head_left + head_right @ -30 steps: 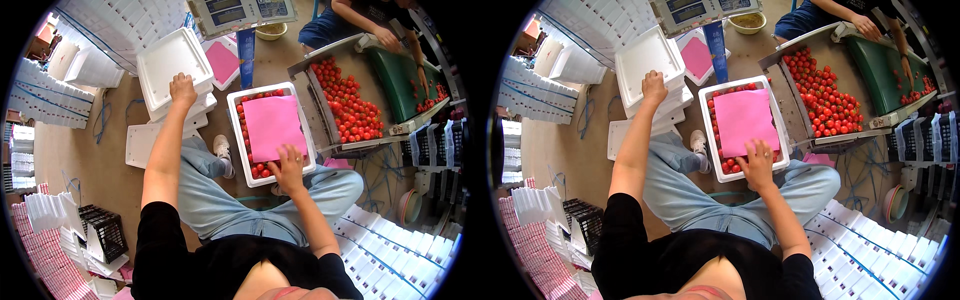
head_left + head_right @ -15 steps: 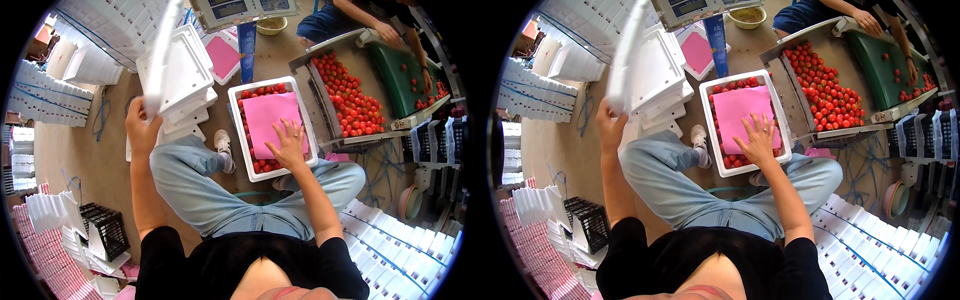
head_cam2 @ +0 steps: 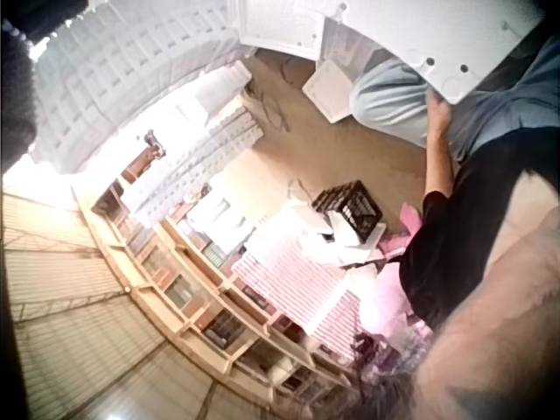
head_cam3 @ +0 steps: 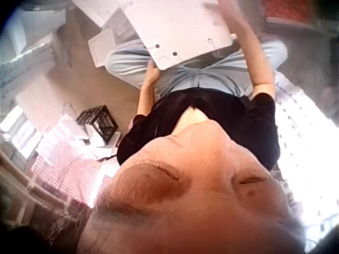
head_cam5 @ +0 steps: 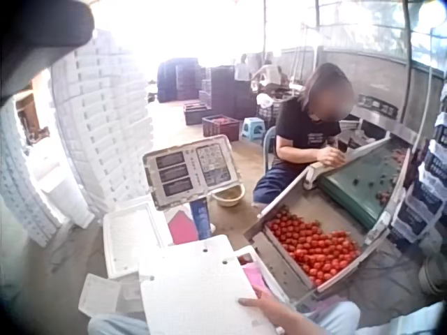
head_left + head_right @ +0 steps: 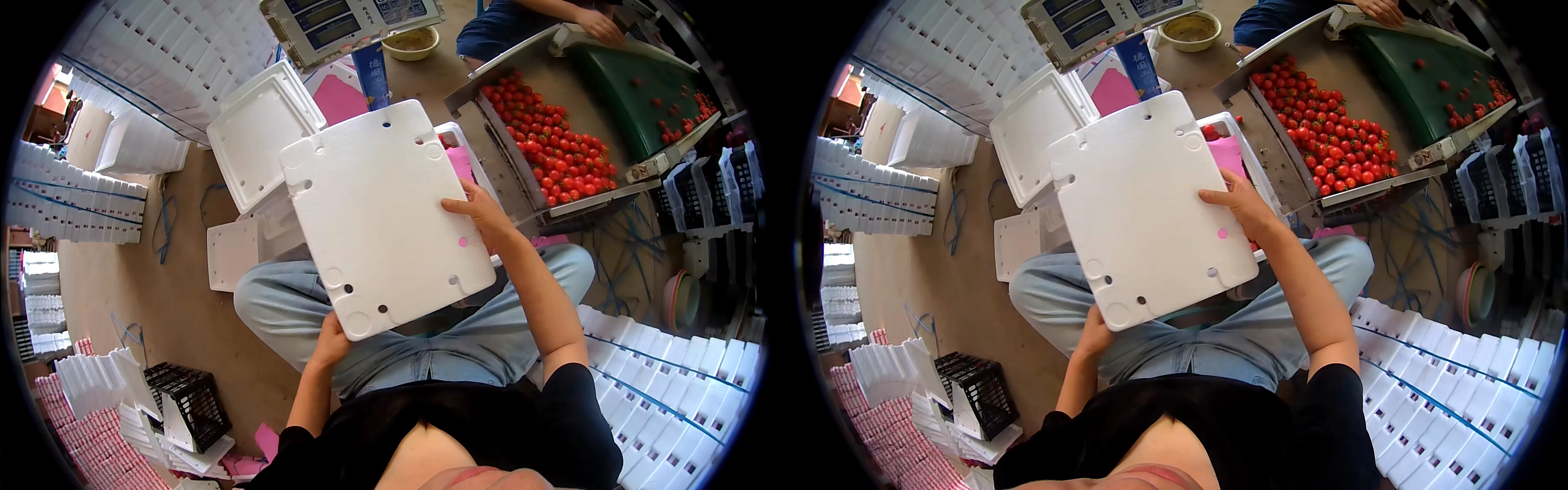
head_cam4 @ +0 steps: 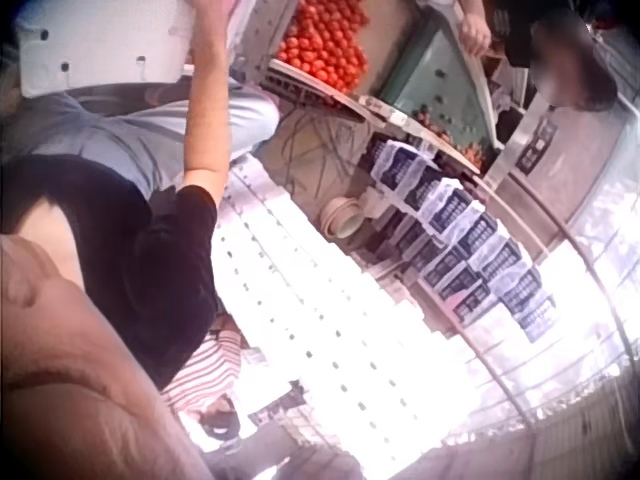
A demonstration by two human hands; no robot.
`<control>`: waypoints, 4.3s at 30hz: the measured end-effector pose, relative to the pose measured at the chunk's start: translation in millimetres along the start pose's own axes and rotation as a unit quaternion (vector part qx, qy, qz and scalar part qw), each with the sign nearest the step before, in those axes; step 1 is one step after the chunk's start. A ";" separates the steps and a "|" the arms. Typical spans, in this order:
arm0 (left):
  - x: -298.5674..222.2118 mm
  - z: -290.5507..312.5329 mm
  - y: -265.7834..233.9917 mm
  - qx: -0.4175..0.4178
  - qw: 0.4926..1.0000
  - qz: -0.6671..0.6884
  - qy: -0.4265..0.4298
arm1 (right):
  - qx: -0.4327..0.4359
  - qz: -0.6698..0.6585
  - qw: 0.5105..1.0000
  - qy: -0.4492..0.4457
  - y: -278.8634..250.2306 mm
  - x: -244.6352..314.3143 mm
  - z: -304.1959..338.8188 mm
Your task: The person sorts cherry tomatoes from a metal tray into a foam box, places a pink protective sheet on top, and seals it with a white foam lid.
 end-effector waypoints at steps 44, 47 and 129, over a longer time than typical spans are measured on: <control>-27.6 -68.1 7.9 -0.085 0.905 0.360 0.211 | -0.094 0.392 0.914 -0.036 -10.6 40.0 19.0; -47.0 14.9 -1.1 -0.111 0.848 0.421 0.302 | 0.069 0.363 0.929 -0.033 48.8 61.0 23.4; -112.7 -316.2 1.1 0.209 0.752 -0.620 -0.083 | -0.454 0.298 0.766 0.343 -239.5 -373.0 229.3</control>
Point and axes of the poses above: each hand's wrist, its own z-axis away from the middle knuckle, its own y-axis out of the palm, x = y × z, the point moved 6 cm from there along -z, towards the middle knuckle, and after that the axes turned 9 degrees about x, right-handed, at the moved point
